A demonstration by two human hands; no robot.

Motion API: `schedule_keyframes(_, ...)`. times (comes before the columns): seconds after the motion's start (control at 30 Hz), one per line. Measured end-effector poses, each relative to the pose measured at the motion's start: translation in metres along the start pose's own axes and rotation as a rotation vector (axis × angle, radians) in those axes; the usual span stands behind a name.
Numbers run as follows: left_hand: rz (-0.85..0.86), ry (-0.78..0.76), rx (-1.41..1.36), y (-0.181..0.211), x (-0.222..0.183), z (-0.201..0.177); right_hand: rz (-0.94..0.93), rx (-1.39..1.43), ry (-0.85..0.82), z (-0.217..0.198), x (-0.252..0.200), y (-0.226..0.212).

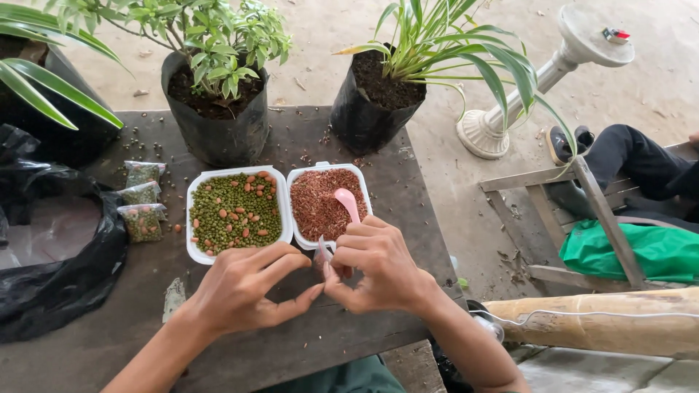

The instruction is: Organizing and sorting green and red seeds into plastic containers using a spoon and a small bag

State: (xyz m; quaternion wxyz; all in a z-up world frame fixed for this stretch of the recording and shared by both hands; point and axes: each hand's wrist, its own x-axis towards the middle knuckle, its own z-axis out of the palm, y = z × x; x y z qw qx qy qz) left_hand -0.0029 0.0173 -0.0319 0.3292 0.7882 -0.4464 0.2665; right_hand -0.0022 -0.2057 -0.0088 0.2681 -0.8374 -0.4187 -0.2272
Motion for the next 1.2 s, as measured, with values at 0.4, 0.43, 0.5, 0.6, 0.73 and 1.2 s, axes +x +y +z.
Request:
schedule_keyframes(0.4,-0.095,0.016,0.083,0.008,-0.002,0.017,0.125,-0.042,-0.033,-0.006,0.008,-0.009)
schedule_keyframes(0.43,-0.095,0.015,0.085,0.008,-0.001,0.017,0.124,-0.041,-0.031,-0.007,0.008,-0.007)
schedule_keyframes(0.5,-0.106,0.066,0.032,0.008,0.0,0.017,0.097,-0.044,-0.036,-0.01,0.008,-0.003)
schedule_keyframes(0.6,-0.111,0.033,0.024,0.006,-0.004,0.018,0.062,0.014,-0.028,-0.017,0.009,0.001)
schedule_keyframes(0.73,-0.154,0.092,0.039,0.01,-0.004,0.021,0.012,0.024,-0.12,-0.021,0.011,0.004)
schedule_keyframes(1.2,-0.005,0.075,-0.135,0.0,-0.003,0.019,-0.08,0.048,-0.196,-0.014,0.002,0.015)
